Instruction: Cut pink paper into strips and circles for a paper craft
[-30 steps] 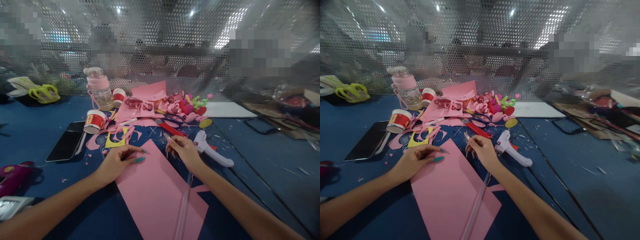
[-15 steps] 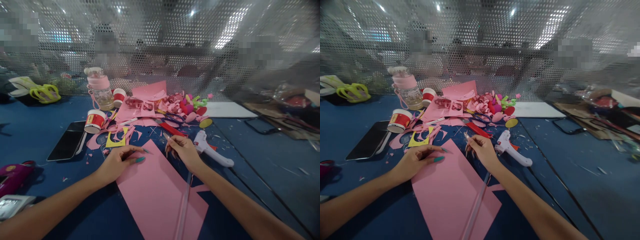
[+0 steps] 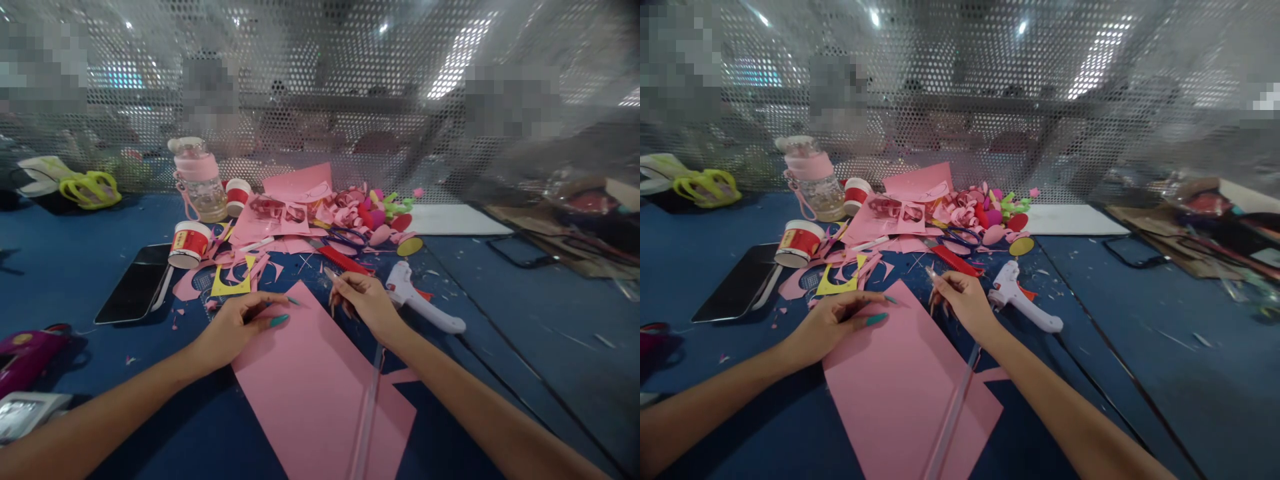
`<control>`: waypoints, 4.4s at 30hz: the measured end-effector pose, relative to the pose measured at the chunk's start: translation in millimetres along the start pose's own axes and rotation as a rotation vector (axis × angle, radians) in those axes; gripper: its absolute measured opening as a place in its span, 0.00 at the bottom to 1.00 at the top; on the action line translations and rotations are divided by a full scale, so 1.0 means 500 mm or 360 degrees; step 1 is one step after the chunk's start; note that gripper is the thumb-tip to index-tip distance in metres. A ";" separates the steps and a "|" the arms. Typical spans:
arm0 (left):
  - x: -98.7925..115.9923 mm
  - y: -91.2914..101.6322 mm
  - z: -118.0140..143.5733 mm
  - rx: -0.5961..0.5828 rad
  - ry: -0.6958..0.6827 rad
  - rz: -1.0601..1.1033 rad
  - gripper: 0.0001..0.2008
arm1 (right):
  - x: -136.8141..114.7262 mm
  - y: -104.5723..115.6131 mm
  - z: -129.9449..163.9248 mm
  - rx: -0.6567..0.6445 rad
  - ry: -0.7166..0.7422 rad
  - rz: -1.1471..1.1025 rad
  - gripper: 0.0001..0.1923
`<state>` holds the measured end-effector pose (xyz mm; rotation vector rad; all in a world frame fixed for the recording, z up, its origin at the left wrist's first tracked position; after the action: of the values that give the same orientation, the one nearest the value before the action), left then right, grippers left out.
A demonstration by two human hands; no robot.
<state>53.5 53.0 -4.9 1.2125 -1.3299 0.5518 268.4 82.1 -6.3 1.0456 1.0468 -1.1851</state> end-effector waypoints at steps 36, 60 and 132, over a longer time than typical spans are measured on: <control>-0.002 -0.001 0.000 0.0003 -0.0022 0.0001 0.14 | 0.014 0.011 -0.004 -0.0045 -0.0003 -0.0214 0.33; -0.006 -0.002 0.003 0.0017 -0.0008 0.0074 0.14 | -0.002 -0.001 0.002 -0.0010 0.0023 -0.0100 0.19; -0.009 -0.002 0.004 0.0060 0.0021 0.0035 0.15 | -0.001 -0.008 -0.002 -0.0026 -0.0006 -0.0092 0.20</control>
<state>52.1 52.3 -9.8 1.2243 -1.3285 0.6017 264.6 82.7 -6.2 1.0058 1.0885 -1.2228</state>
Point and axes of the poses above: each hand's wrist, its own z-axis away from the middle knuckle, its own y-axis out of the back of the hand, x = y × z, the point moved 3 cm from there along -z, towards the middle knuckle, and after that the axes turned 10 degrees about -y, right-handed, at the moved point
